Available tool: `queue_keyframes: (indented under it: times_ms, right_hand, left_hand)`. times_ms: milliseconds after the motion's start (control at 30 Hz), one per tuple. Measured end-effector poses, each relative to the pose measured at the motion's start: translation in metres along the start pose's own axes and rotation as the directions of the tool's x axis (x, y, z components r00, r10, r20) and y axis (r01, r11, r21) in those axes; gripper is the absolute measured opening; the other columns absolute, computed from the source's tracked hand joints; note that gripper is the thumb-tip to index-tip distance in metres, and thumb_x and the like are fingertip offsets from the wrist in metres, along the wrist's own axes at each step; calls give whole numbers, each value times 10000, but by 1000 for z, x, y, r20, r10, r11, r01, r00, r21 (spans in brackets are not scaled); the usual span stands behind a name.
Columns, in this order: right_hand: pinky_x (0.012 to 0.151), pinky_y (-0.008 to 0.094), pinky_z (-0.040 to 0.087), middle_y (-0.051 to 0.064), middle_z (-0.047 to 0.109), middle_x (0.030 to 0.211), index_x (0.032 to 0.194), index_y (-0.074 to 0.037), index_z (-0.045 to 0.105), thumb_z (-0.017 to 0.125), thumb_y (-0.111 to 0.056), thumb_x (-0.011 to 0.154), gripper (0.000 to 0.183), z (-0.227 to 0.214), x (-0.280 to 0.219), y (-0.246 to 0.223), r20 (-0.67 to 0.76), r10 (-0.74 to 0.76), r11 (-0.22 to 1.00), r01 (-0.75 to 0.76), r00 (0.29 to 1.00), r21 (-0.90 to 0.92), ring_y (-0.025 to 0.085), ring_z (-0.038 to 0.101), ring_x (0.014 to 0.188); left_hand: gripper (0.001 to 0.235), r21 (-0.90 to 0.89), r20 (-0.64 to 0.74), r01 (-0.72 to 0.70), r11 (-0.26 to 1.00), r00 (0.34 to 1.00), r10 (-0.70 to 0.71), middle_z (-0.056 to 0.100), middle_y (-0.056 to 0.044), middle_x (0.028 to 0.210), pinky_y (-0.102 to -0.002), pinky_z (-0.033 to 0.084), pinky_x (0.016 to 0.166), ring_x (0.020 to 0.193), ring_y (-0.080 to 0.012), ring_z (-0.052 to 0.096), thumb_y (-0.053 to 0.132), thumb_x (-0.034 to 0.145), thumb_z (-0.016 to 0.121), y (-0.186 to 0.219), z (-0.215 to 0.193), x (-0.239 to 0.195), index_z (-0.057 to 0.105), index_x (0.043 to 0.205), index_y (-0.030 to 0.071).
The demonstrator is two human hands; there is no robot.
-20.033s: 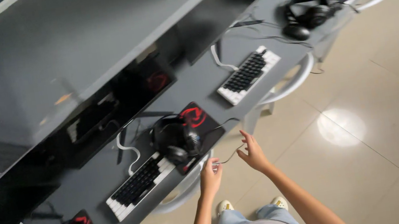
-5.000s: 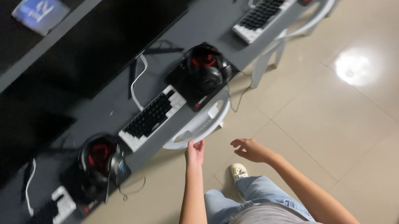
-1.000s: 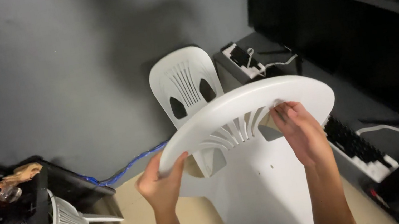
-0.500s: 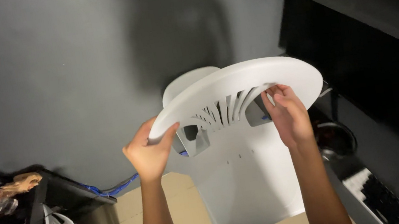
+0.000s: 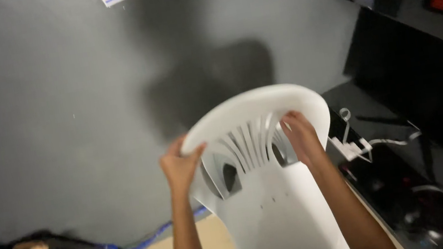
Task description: The person repeatedly picks up white plastic chairs and places them against a wall in a computer lab. They also handle black gaming headsets, moving them between desks and chairs.
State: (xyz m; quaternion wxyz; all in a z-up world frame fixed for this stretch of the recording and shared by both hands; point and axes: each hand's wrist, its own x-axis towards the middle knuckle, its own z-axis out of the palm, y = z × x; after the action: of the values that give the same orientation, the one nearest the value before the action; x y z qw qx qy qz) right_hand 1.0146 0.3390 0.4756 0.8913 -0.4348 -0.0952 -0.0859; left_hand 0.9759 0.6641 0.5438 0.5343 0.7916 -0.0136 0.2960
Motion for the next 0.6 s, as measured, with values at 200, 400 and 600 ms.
queue_keyframes:
  times_ms: [200, 400, 600]
  right_hand:
    - [1252, 395, 296, 119, 573, 1273, 1275, 9, 527, 583, -168, 980, 348, -53, 76, 87, -155, 104, 986, -123, 982, -115, 202, 521, 1322]
    - [1255, 439, 319, 133, 552, 1288, 1314, 45, 502, 581, -184, 1009, 390, -103, 125, 146, -133, 160, 981, -173, 978, -89, 262, 501, 1334]
    - [1173, 420, 403, 151, 530, 1487, 1472, -51, 418, 562, -227, 967, 555, -98, 110, 140, -132, 249, 929, -275, 960, -250, 269, 536, 1370]
  left_hand:
    - [387, 139, 84, -77, 987, 994, 66, 804, -123, 917, -342, 624, 674, 762, -178, 772, 244, 730, 907, -94, 60, 37, 790, 1036, 39]
    - [397, 325, 191, 81, 942, 970, -149, 768, -160, 1017, -373, 611, 765, 857, -269, 772, 261, 859, 811, -122, 86, 66, 715, 1177, 44]
    - [246, 300, 220, -176, 937, 969, 112, 706, -189, 1260, -441, 534, 992, 1170, -314, 660, 158, 922, 724, -248, 107, 46, 731, 1132, 30]
